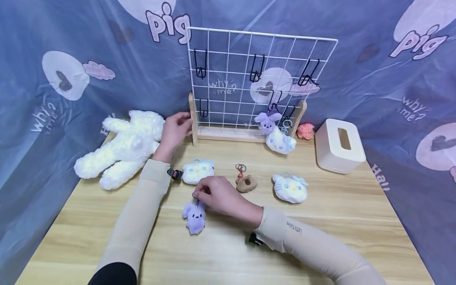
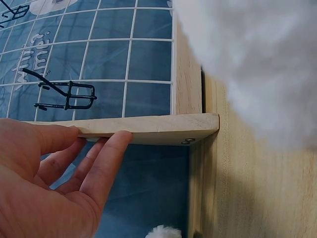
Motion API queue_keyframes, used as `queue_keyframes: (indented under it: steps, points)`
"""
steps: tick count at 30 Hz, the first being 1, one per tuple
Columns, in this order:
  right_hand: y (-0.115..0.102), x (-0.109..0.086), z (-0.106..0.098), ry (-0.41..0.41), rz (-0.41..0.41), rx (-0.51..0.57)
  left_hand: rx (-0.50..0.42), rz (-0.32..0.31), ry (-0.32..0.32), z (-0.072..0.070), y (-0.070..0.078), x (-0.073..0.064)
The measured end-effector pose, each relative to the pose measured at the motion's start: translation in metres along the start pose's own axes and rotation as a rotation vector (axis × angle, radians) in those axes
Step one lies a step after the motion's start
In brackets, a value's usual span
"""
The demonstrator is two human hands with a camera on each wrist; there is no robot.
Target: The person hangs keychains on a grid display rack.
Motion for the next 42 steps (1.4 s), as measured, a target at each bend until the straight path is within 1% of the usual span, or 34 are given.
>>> queue_keyframes:
  steps: [6, 11, 18, 24, 27, 36, 42]
  points:
    - [-0.005, 0.002, -0.006, 0.011, -0.024, 0.019, -0.001, -0.012, 0.001, 0.000, 0.000, 0.002]
    - [-0.008, 0.003, -0.011, 0.025, -0.019, 0.022, 0.011, 0.003, 0.012, -0.001, 0.004, 0.003]
    - [-0.013, 0.005, -0.017, 0.038, -0.022, 0.034, 0.010, -0.004, 0.011, -0.001, 0.004, 0.003]
    - [-0.020, 0.008, -0.024, 0.068, -0.054, 0.055, -0.012, -0.007, 0.008, -0.003, 0.003, 0.001]
    - [-0.023, 0.008, -0.026, 0.074, -0.060, 0.057, -0.006, -0.005, 0.014, -0.004, 0.003, 0.001]
    - [-0.026, 0.011, -0.033, 0.095, -0.058, 0.047, 0.012, -0.003, 0.009, 0.000, 0.004, 0.000]
    - [-0.031, 0.014, -0.040, 0.116, -0.078, 0.047, 0.021, -0.005, 0.007, 0.001, 0.004, 0.000]
Point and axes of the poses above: each hand's wrist, its own x-axis towards the middle knuckle, its own z-axis out of the palm, y = z × x, the point moved 10 cm from there along x, towards the middle knuckle, and after that the axes turned 12 degrees about -z, right-handed, at the moved point
